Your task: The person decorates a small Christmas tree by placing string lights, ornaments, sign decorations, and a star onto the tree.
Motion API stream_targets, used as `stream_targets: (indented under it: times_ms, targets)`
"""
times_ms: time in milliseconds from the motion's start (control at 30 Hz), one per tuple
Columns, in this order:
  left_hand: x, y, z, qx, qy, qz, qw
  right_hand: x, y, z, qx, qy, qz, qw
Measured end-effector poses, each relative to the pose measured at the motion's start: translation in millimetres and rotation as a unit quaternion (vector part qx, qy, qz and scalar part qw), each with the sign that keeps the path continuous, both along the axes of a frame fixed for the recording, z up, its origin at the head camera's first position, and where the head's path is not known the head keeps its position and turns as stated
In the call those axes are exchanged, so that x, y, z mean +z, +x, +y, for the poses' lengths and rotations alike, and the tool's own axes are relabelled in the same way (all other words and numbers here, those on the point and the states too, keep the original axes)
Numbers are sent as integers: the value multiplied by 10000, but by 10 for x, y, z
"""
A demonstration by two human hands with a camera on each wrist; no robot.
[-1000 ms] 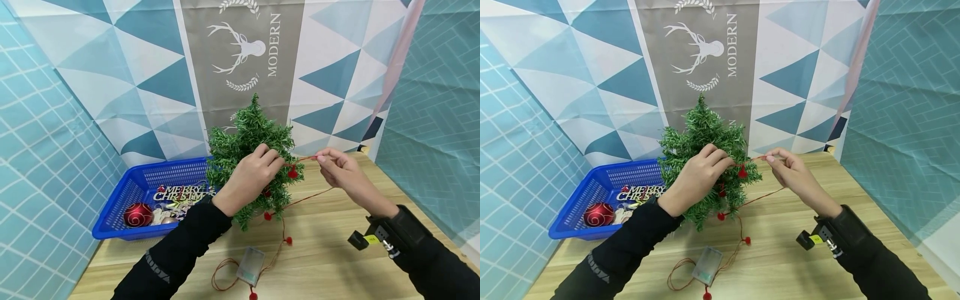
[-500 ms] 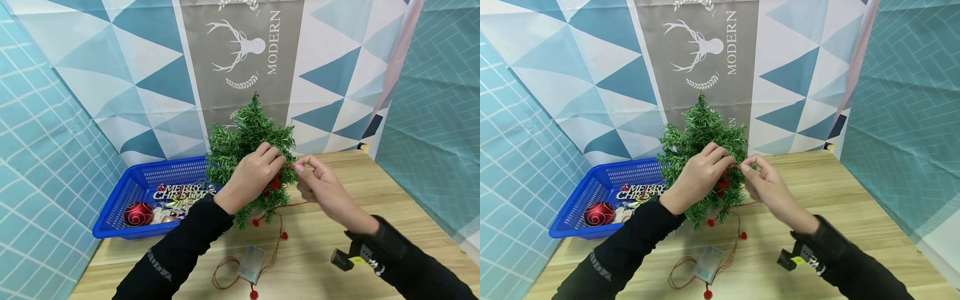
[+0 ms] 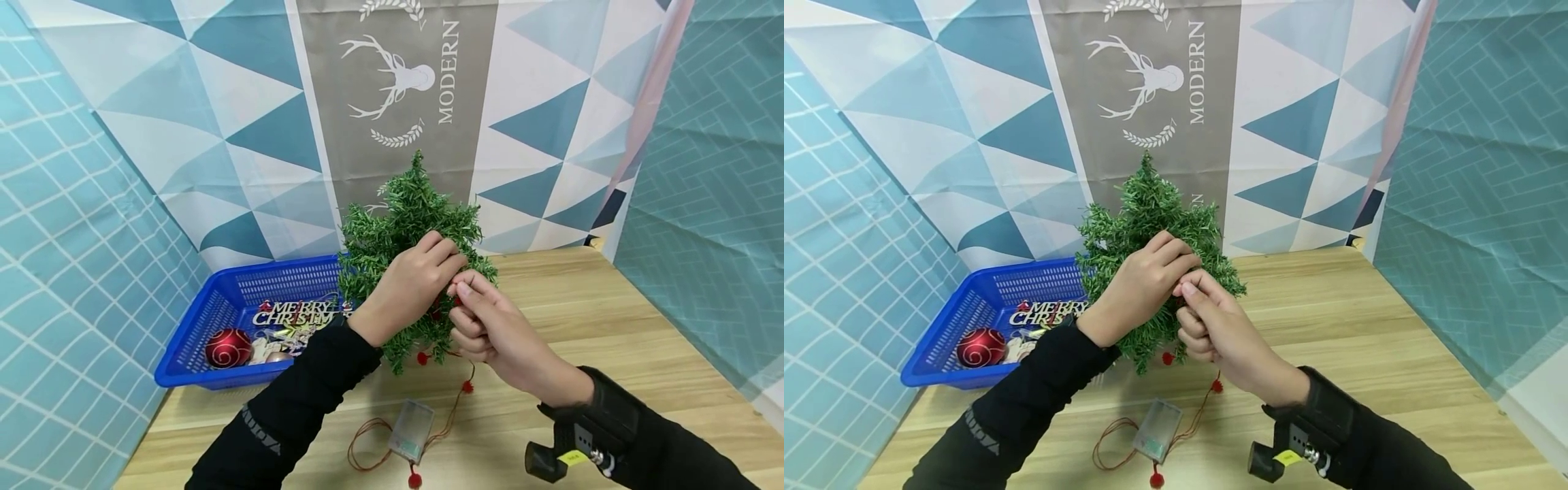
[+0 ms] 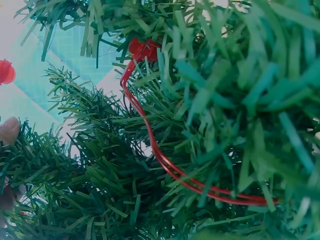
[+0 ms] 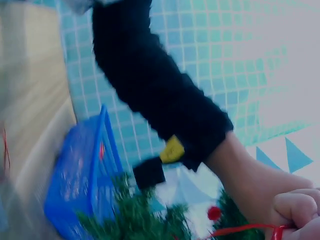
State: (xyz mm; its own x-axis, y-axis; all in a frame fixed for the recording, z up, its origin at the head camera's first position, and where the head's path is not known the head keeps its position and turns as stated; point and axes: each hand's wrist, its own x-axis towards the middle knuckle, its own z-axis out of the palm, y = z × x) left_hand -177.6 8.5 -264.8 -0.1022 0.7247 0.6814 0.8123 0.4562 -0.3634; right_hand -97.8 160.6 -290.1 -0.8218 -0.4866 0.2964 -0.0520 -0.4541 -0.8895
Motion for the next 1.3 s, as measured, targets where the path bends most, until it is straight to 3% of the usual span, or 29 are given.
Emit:
stream_targets:
  times_ms: [100,200,267,333,400,500,567,633,700,800,900,1033,1133,1167,1200,1233,1300]
  targets:
    - [0,-1,7,-22,25,-12,10000,-41,34,-83,279,-737,-560,9953]
    - [3,1,4,-36,6,-18,10000,-105,68,-212,610,-1498,-1101,9807]
    - [6,0,-1,-43,0,-59,10000,-132,75,-278,779,-1873,-1306,9705]
    - [11,-1,-20,-54,44,-134,9999,-143,57,-319,812,-1927,-1269,9696]
    - [12,-9,-45,-49,108,-199,9997,-158,19,-328,650,-1625,-861,9808]
    - [8,-10,-70,-70,138,-240,9996,-222,-29,-259,221,-637,-23,9977]
    - [-1,-13,-69,-96,89,-207,9997,-297,-49,-163,-40,143,511,9986]
    - [-8,-13,-60,-106,18,-154,9998,-386,-59,-39,-207,955,980,9904]
    - [-9,-11,-48,-104,-16,-95,9999,-483,-61,92,-479,1775,1644,9691]
    - [-3,-5,-35,-56,-79,-4,10000,-624,-73,266,-1384,2835,2868,9045]
    - [5,4,-31,-16,-137,10,9999,-720,-108,379,-2320,3514,3477,8377]
    - [4,0,-40,-9,-151,0,9999,-743,-194,331,-2725,3800,3899,7933]
    - [4,-7,-37,-51,-114,13,9999,-735,-216,192,-2768,3700,4331,7739]
    - [3,-9,-35,-59,-107,21,9999,-734,-211,145,-2733,3618,4415,7743]
    - [1,-11,-33,-72,-103,22,9999,-731,-200,99,-2667,3485,4427,7819]
    - [2,-11,-31,-87,-98,20,9999,-730,-182,54,-2581,3342,4368,7943]
    - [2,-6,-29,-100,-101,23,9999,-722,-137,-23,-2207,2978,4098,8335]
